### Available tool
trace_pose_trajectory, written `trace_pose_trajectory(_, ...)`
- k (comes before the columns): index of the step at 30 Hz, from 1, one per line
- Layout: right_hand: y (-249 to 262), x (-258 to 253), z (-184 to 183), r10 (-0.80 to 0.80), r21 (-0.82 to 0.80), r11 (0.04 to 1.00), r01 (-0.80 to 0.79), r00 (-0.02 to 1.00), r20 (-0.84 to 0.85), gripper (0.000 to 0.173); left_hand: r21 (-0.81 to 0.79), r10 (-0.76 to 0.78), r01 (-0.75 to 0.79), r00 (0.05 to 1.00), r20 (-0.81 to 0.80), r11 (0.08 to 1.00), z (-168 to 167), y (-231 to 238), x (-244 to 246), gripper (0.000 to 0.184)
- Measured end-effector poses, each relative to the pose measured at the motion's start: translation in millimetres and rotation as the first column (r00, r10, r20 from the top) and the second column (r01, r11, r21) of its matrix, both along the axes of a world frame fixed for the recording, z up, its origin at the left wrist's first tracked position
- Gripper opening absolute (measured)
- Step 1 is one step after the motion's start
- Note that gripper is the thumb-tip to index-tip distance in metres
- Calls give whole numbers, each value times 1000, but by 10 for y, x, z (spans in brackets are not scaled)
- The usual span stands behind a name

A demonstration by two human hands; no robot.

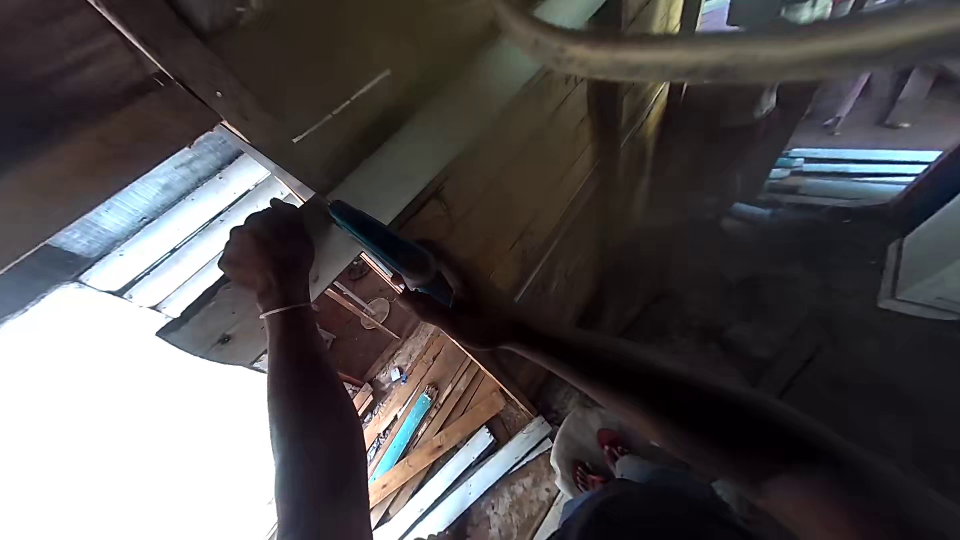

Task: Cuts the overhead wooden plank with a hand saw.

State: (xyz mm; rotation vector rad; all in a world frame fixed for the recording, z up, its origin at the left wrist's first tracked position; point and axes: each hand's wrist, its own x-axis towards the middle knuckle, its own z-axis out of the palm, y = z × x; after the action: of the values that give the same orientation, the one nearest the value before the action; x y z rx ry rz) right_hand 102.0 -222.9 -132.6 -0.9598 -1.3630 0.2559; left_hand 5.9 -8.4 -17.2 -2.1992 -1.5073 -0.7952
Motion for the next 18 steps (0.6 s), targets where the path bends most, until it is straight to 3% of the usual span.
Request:
trace_pose_trajectory(5, 126, 5, -48, -28, 35, 999, 28, 1000, -6, 40, -73, 10, -11, 1000, -22, 997, 84, -34, 37, 58)
trace_pose_trajectory(9, 183, -12, 179, -58, 87, 994, 60, 998, -21, 36, -122, 2, -6, 999, -33, 993, 133, -84, 40, 54)
trace_pose_trajectory(14, 130, 19, 474, 115, 92, 990, -107, 990, -87, 27, -128, 31, -32, 999, -6, 991, 170, -102, 83, 57)
trace_pose_trajectory(18, 97, -22, 471, 4, 91, 996, -5, 1000, 11, 34, -74, -17, 19, 999, 30, 997, 96, -42, 9, 59)
